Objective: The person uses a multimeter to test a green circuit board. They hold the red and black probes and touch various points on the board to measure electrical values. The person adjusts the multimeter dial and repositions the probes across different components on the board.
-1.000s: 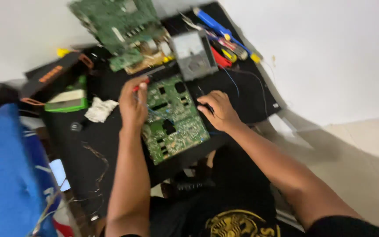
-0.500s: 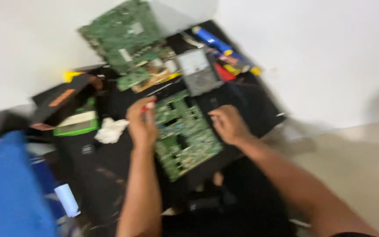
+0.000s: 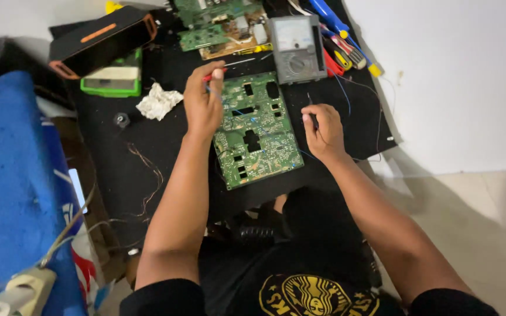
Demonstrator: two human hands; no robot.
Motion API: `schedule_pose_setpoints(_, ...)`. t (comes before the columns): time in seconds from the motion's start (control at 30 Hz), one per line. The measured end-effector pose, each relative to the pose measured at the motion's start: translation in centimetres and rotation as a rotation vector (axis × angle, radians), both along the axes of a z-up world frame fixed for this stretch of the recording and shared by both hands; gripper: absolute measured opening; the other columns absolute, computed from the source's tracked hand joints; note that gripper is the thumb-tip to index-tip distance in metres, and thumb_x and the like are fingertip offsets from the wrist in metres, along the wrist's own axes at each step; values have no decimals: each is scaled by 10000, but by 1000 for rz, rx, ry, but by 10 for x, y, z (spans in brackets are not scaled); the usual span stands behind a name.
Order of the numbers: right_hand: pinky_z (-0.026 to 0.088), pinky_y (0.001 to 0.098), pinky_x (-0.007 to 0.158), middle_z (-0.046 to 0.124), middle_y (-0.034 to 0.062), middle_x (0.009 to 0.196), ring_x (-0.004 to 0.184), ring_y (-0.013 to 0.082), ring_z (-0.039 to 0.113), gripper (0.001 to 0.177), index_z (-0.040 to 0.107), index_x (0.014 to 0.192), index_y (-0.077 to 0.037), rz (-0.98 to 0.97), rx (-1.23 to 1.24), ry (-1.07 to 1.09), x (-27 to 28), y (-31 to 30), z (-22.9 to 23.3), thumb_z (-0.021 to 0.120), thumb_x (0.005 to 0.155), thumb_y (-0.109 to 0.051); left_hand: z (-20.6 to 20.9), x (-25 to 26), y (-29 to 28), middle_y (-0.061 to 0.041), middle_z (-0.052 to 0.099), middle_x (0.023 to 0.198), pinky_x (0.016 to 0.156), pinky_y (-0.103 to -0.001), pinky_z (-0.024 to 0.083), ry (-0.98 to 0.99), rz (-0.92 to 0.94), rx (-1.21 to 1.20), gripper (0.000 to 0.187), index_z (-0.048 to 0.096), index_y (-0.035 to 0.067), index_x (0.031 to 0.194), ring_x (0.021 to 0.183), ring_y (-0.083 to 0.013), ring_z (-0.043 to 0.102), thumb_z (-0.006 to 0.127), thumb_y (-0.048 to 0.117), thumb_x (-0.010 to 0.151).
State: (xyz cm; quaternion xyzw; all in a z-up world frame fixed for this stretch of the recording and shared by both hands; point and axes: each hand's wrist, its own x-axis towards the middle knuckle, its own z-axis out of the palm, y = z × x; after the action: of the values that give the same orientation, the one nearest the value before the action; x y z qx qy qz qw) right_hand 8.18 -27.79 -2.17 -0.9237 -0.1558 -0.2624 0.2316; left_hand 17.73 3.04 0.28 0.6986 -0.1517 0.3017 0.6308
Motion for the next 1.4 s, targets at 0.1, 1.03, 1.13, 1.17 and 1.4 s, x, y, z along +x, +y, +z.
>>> schedule_pose_setpoints(0.1, 491, 428, 991, 758, -1, 1041, 1070, 277, 695, 128, 725, 1137, -174, 74, 82, 145, 3, 24, 12, 714, 1010, -172, 0, -3, -1, -124, 761, 1045, 930, -459, 531, 55, -15, -61, 194, 764, 150, 1169, 1003, -385, 713, 606, 211, 1073)
schedule_pose_setpoints(1.03, 564, 326, 548, 770, 140, 822, 641, 219, 696, 122, 778, 1072, -35, 251, 657, 155, 98, 114, 43, 685, 1000, -66, 4, 24, -1, -113, 783, 1056, 1077, -495, 496, 82, -62, 86, 197, 803, 123, 1110, 1054, -374, 740, 805, 89, 917)
schedule_pose_setpoints(1.13, 545, 280, 529, 761, 85, 817, 623, 199, 680, 86, 793, 1024, -95, 187, 611, 159, 97, 114, 31, 777, 939, -101, -6, 17, 1, -10, 803, 1055, 1107, -435, 461, 150, -10, 147, 173, 809, 164, 1089, 1033, -262, 759, 830, 164, 917)
schedule_pose_setpoints(1.17, 538, 328, 519, 747, 121, 806, 625, 249, 681, 73, 780, 1010, -89, 185, 639, 210, 101, 113, 31, 753, 946, -113, -7, 20, 0, -39, 801, 1047, 1105, -452, 462, 161, -12, 151, 159, 807, 149, 1083, 1038, -291, 753, 818, 139, 925)
schedule_pose_setpoints(1.4, 518, 306, 479, 718, 113, 749, 586, 222, 661, 54, 758, 981, -93, 178, 682, 234, 108, 117, 27, 719, 951, -116, -15, 27, -3, -42, 801, 990, 1065, -398, 500, 182, 46, 148, 120, 820, 140, 1031, 1003, -278, 755, 854, 133, 916)
